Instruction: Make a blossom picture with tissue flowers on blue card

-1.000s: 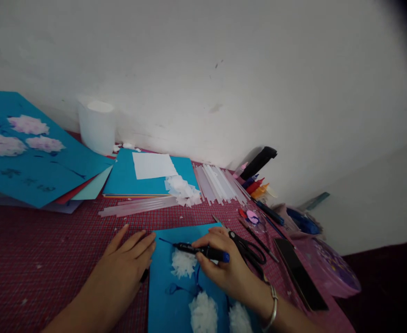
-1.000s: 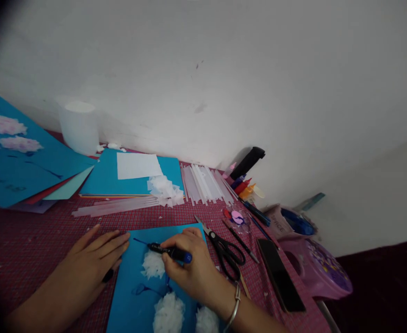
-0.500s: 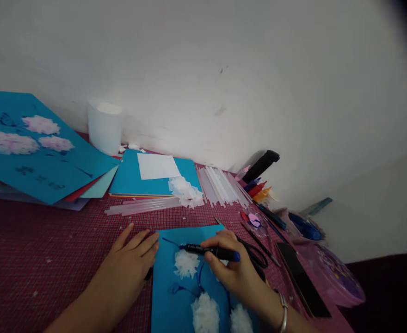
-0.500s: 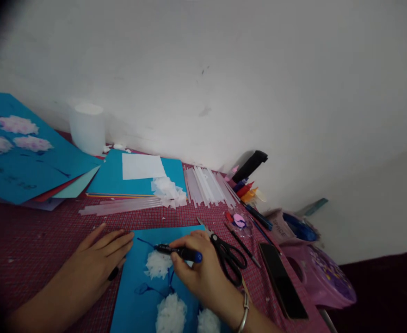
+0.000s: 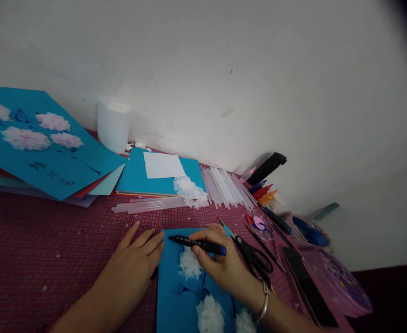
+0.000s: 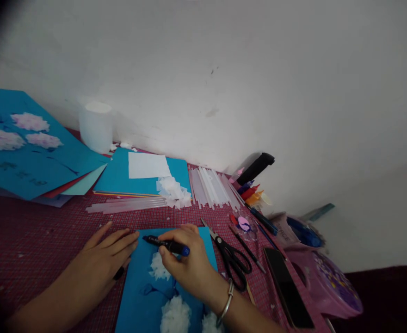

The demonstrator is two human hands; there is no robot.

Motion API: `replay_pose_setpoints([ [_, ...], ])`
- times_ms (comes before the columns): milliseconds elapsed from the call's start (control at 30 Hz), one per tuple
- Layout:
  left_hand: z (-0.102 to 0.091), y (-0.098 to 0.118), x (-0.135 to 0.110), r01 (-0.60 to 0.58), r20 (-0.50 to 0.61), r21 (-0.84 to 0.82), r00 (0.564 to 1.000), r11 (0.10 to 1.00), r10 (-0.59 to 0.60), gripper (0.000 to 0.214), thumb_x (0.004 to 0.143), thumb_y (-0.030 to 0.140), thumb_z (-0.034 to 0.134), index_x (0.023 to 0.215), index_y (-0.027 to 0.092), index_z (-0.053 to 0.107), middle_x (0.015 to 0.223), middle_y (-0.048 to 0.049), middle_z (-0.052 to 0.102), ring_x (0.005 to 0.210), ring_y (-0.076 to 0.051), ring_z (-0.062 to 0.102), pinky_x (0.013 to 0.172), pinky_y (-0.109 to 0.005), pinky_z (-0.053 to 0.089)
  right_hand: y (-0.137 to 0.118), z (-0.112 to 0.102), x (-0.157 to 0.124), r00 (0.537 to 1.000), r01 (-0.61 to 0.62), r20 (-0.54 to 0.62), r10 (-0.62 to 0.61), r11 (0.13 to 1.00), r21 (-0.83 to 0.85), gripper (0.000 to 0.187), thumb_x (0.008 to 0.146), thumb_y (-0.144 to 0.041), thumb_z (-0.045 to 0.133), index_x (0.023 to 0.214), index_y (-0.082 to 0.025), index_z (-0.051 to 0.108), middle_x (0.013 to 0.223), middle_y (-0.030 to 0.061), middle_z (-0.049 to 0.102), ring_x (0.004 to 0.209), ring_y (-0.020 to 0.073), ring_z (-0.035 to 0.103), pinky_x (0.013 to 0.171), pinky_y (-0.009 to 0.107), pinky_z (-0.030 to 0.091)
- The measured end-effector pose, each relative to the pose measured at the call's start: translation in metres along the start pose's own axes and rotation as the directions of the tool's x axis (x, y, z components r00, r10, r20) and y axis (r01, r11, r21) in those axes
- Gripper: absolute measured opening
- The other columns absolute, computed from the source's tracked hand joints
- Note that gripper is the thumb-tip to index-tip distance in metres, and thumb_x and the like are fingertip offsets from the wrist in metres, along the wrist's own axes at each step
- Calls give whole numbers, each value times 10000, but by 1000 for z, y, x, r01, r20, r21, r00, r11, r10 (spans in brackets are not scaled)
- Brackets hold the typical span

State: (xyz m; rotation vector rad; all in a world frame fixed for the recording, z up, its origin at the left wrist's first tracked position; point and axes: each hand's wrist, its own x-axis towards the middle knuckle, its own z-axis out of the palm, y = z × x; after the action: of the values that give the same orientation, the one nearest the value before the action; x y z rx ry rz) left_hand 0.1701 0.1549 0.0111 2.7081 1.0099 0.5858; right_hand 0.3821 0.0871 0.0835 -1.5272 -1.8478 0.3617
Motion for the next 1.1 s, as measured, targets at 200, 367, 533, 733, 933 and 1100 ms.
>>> replay_pose_setpoints([
  [200,-4,-1,-1,-37,39,-5,999,999,37,399,837,135,523,1173,306,655,1322,-9,597,1217,-232,560,1149,-508,271,4,2,-4,1000,-9,-10,9,1000,8,139,848,-218,623,962,-263,688,868,20,708,891,209,593,878,401,412],
  [367,-19,1,-1,-54,168,-30,984,998,59,476,776,112,599,1201,320,639,1411,-96,511,1302,-287,480,1122,-557,312,4,2,-4,998,-27,-57,31,997,72,134,826,-222,639,939,-257,701,858,27,702,909,217,595,859,392,436],
  [533,-12,10,-1,-67,35,27,997,997,66,356,835,94,547,1087,300,692,1147,-34,690,1098,-240,621,1095,-507,372,3,-2,9,976,-207,-3,216,940,270,99,796,-242,622,879,-218,670,750,14,663,742,177,621,668,301,485],
  [733,0,22,-12,-208,-127,224,962,952,241,369,797,54,438,942,202,744,1026,-54,736,950,-207,682,1001,-360,483,18,-6,31,942,-321,57,330,844,430,75,764,-268,622,786,-198,607,600,-34,568,575,130,557,566,256,438],
  [933,-8,29,-21,-281,-138,435,918,855,372,454,734,80,375,976,137,756,1060,-142,717,934,-261,704,805,-369,586,19,-3,43,964,-264,70,257,892,367,10,738,-206,608,739,-195,608,575,-39,542,559,128,508,561,258,417],
  [1100,-8,30,-19,-272,-128,417,927,867,352,449,747,88,362,943,137,763,1029,-147,724,914,-266,707,820,-405,586,11,-2,44,967,-256,101,235,892,373,21,724,-170,608,730,-190,609,617,-32,548,577,118,495,557,245,410],
])
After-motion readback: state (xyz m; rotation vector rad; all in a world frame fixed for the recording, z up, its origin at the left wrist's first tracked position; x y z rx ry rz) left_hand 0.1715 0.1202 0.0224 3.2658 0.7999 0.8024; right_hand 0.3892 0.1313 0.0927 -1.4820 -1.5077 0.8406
